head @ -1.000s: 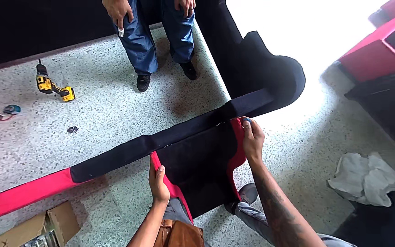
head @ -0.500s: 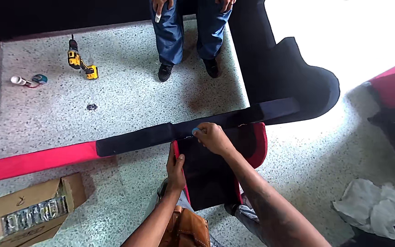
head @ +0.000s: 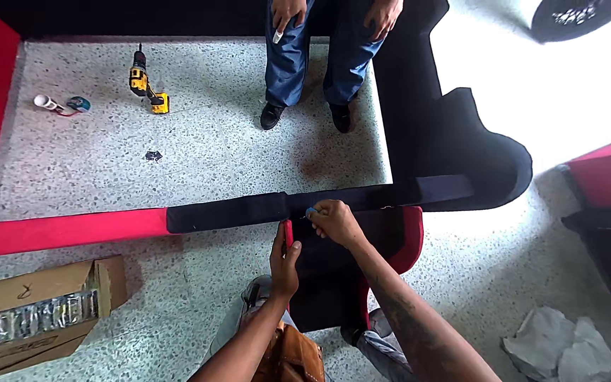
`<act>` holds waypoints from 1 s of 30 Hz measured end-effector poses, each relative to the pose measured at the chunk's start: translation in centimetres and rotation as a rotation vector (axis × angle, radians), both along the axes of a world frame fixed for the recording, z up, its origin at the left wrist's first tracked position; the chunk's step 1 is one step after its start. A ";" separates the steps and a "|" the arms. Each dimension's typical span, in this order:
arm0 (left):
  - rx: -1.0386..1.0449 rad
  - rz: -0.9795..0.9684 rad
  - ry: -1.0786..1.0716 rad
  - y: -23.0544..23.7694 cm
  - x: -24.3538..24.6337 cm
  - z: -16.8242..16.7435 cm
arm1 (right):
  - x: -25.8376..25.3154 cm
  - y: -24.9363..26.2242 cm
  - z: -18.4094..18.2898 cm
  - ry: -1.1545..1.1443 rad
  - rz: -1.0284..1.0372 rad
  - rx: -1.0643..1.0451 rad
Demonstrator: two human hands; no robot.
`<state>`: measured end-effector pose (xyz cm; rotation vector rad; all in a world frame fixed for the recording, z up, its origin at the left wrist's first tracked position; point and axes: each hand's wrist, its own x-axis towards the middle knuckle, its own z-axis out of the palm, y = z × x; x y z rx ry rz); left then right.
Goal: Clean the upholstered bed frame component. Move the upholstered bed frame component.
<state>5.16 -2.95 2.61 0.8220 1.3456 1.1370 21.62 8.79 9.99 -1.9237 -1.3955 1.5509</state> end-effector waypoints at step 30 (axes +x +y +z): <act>-0.044 0.069 -0.075 0.0 0.3 -0.2 | -1.5 -0.1 0.4 -0.142 -0.032 0.098</act>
